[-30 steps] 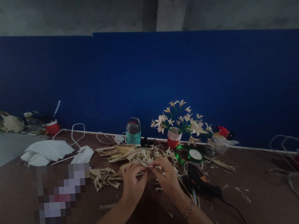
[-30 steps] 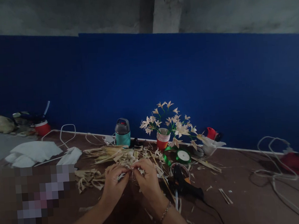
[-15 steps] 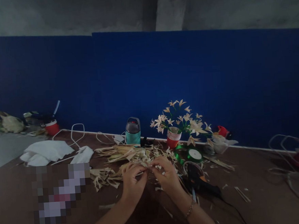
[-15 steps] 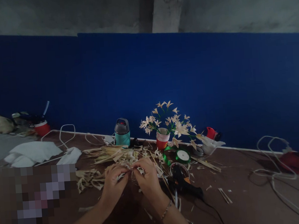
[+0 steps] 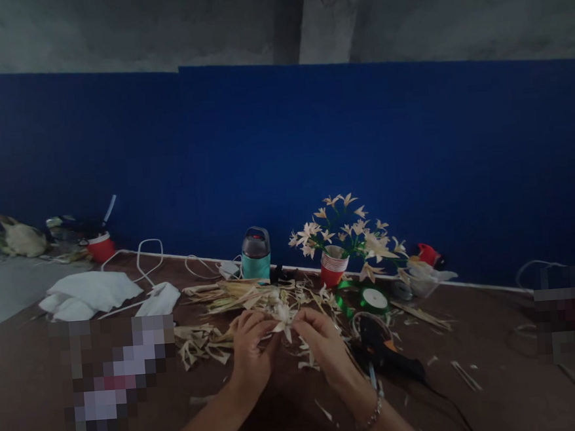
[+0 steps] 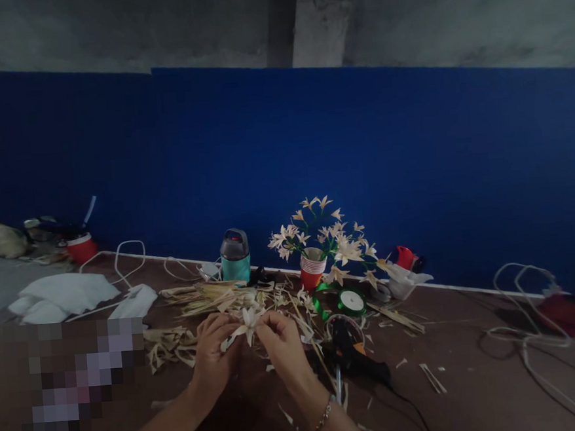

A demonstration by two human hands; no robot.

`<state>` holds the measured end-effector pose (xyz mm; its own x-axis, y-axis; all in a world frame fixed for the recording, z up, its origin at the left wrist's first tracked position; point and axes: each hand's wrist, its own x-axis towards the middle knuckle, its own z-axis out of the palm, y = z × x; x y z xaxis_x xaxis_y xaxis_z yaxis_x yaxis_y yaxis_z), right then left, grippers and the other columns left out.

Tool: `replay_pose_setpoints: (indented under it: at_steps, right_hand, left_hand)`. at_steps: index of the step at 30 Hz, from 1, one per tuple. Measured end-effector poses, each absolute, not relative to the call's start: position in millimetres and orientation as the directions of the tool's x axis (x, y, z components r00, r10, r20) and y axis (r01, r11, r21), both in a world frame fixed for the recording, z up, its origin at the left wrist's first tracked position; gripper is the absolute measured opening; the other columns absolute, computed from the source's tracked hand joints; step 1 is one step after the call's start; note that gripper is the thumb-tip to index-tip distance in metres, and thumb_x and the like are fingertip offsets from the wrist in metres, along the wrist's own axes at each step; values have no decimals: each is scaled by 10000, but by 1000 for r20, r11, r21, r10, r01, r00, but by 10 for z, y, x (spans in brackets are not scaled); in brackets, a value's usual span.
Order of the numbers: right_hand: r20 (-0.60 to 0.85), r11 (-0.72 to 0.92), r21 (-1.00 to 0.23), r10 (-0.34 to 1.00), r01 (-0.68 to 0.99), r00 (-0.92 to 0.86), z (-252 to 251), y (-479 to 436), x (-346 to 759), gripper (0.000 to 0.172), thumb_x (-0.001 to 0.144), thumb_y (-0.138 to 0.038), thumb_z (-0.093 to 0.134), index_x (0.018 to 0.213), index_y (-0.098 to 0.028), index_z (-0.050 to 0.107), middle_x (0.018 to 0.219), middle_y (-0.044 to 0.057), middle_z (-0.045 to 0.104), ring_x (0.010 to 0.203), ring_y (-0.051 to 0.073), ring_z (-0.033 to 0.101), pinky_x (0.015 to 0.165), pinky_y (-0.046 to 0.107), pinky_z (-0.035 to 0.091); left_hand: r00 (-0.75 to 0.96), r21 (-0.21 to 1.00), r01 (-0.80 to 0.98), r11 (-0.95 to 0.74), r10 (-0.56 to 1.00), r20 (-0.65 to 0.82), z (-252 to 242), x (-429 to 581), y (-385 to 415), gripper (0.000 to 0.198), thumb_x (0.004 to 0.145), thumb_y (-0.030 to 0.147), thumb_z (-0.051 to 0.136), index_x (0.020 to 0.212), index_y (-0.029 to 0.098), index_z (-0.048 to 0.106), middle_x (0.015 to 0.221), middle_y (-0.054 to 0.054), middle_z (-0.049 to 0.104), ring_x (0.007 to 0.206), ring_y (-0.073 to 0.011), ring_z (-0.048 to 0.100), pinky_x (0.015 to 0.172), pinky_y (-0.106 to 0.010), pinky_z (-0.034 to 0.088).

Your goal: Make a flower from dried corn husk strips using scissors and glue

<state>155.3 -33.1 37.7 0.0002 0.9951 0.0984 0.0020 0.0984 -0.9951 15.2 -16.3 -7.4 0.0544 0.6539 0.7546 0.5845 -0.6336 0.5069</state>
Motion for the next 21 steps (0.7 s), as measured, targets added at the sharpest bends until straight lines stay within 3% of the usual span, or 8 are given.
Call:
replay_pose_setpoints:
  at_steps: [6, 13, 21]
  right_hand:
    - [235, 234, -941, 972, 246, -24, 367, -317, 1588, 151, 683, -247, 491, 547, -183, 484, 518, -45, 432, 506, 105, 388, 490, 217, 310]
    - [485, 467, -659, 863, 589, -142, 395, -333, 1641, 131, 692, -142, 504, 585, -189, 563, 610, -16, 569, 632, 141, 504, 654, 265, 334]
    - [514, 516, -535, 827, 670, -226, 455, -372, 1661, 138, 718, -164, 529, 589, -207, 545, 618, -21, 572, 660, 148, 512, 691, 284, 313]
  left_hand:
    - [63, 540, 511, -669, 656, 752, -63, 174, -156, 205, 774, 391, 557, 773, 213, 658, 808, -43, 663, 805, -214, 566, 716, -344, 401]
    - [105, 566, 503, -654, 695, 711, -51, 169, -155, 170, 789, 293, 536, 690, 197, 634, 765, -46, 656, 782, -205, 546, 720, -341, 401]
    - [152, 482, 544, -687, 646, 748, -65, 154, -163, 191, 794, 274, 531, 659, 208, 649, 748, -36, 658, 767, -201, 540, 713, -344, 371]
